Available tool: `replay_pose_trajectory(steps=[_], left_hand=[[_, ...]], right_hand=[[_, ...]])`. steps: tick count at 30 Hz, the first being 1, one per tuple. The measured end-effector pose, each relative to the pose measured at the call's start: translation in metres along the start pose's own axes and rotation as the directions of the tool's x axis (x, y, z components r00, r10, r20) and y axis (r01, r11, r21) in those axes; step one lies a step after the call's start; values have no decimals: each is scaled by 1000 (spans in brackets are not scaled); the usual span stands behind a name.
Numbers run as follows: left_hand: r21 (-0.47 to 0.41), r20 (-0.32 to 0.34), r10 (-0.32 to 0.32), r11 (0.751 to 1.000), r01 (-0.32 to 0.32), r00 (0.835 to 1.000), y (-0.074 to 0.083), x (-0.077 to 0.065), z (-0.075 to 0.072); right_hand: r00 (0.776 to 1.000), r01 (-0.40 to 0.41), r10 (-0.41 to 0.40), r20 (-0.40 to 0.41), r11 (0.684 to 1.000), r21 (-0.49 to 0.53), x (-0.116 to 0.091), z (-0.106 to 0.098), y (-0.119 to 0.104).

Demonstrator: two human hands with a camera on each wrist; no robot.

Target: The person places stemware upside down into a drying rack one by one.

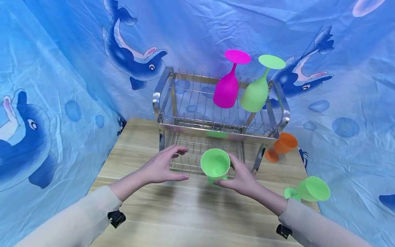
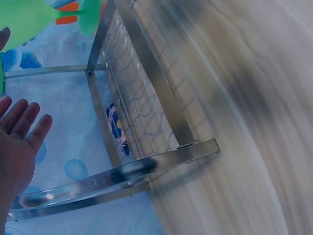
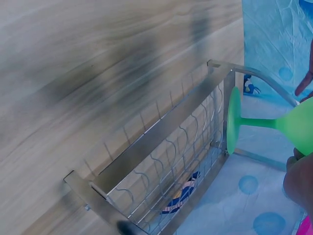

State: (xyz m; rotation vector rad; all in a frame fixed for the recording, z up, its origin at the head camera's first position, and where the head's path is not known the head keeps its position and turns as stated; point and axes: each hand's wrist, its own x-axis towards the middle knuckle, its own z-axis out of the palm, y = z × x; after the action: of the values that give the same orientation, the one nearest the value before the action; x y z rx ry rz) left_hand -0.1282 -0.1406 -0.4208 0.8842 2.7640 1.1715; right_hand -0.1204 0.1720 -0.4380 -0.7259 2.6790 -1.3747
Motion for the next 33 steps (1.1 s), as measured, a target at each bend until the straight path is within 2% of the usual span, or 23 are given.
replay_pose_trajectory(steps=[6, 11, 16, 21, 25, 33], left_hand=[[14, 11, 19, 1000, -19, 1000, 7, 5, -2], [33, 16, 57, 998, -58, 998, 12, 8, -5], [57, 23, 90, 994, -91, 996, 15, 12, -5], [76, 30, 88, 993, -90, 996, 18, 12, -1], [95, 28, 93, 991, -95, 995, 21, 13, 4], [121, 30, 84, 989, -87, 996, 26, 17, 11]], right_hand=[[1000, 24, -24, 16, 999, -43, 5, 3, 2], [996, 73, -66, 52, 989, -132, 10, 3, 0], [989, 132, -114, 90, 962, -240, 16, 1, -4], [978, 193, -155, 139, 928, -319, 22, 1, -4], [971, 217, -167, 170, 914, -342, 25, 2, -4], [973, 207, -156, 170, 914, -348, 28, 3, -6]])
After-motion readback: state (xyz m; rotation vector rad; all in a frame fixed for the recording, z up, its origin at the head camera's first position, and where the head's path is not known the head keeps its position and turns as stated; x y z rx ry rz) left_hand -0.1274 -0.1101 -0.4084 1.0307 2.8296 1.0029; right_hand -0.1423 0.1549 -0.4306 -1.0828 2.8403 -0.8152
